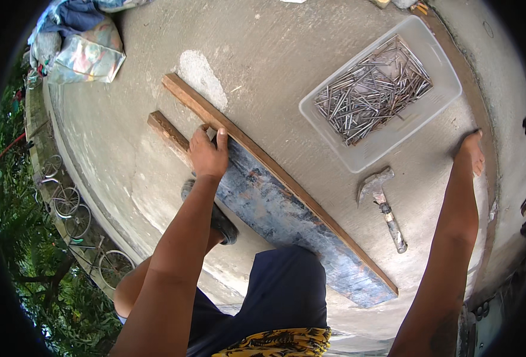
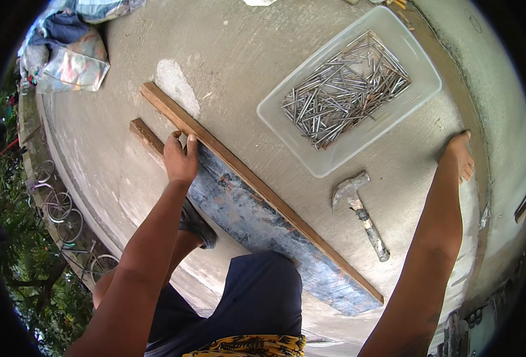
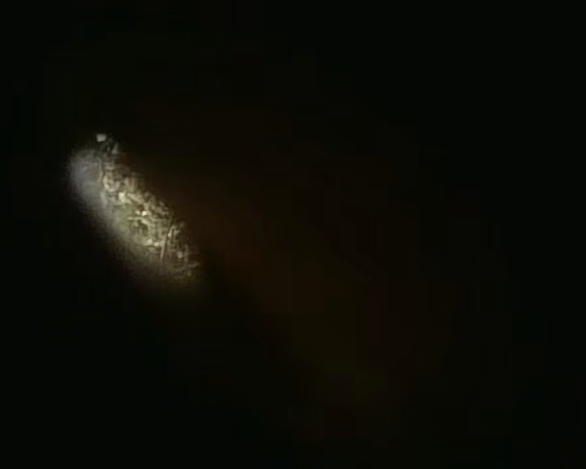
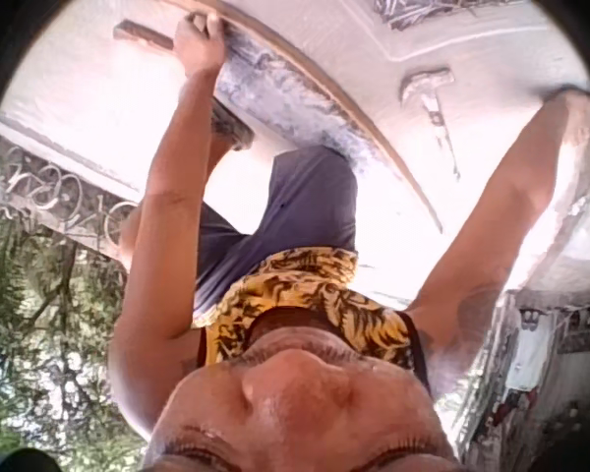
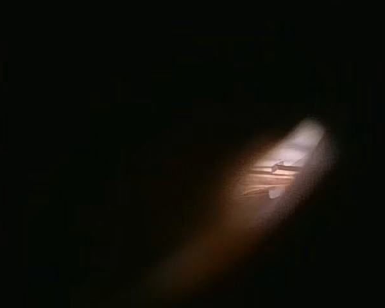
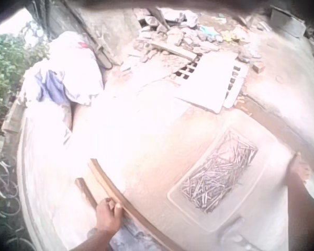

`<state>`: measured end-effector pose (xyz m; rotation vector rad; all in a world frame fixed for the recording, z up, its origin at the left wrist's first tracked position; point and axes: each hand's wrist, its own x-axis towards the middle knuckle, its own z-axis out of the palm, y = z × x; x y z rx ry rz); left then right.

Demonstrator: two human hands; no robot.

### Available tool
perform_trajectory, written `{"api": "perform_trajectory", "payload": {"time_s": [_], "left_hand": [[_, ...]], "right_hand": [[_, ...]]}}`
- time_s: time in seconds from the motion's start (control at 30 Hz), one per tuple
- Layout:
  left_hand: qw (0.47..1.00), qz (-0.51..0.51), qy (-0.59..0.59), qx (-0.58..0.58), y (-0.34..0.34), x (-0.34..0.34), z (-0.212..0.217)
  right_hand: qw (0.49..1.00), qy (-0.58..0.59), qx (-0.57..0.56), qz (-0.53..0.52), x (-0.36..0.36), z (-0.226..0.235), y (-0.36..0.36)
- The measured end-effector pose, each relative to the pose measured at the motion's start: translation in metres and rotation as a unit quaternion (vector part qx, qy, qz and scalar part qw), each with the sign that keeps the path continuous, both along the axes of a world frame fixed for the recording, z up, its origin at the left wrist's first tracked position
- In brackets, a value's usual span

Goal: The person aligns thin wooden strips on a large blue board, then uses a hammer to drive nails into the wood to secure the strips. The person repeatedly positions the strips and hammers nails along the edges.

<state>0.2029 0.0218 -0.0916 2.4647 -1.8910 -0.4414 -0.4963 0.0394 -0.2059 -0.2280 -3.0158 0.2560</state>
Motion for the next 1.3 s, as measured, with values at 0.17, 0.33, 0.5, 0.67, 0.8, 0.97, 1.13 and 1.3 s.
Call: {"api": "perform_trajectory", "payload": {"time_s": [0.17,0.33,0.5,0.67,0.8,0.97,1.13,1.3], "left_hand": [[0.995,0.019,0.004,-0.094,0.013,0.027,-0.035],[0.989,0.136,0.051,-0.004,0.007,0.016,-0.022],[0.984,0.167,0.041,0.048,-0.005,0.015,-0.023],[0.982,0.163,-0.006,0.098,-0.010,0.013,-0.029],[0.979,0.162,-0.012,0.120,-0.016,0.022,-0.024],[0.986,0.075,-0.003,0.149,-0.020,0.033,-0.036],[0.983,0.085,-0.008,0.164,-0.021,0.027,-0.027],[0.986,0.099,-0.016,0.133,-0.016,0.026,-0.025]], "right_hand": [[0.874,-0.168,-0.318,0.326,0.155,0.075,0.018],[0.801,-0.403,-0.332,0.293,0.299,0.120,0.006],[0.808,-0.371,-0.326,0.321,0.252,0.114,0.005],[0.764,-0.382,-0.325,0.406,0.231,0.125,0.060],[0.749,-0.278,-0.070,0.597,0.253,0.114,0.199],[0.774,-0.184,0.116,0.595,0.265,0.104,0.272],[0.773,-0.166,-0.001,0.612,0.340,0.146,0.232],[0.688,-0.418,-0.143,0.575,0.412,0.168,0.177]]}}
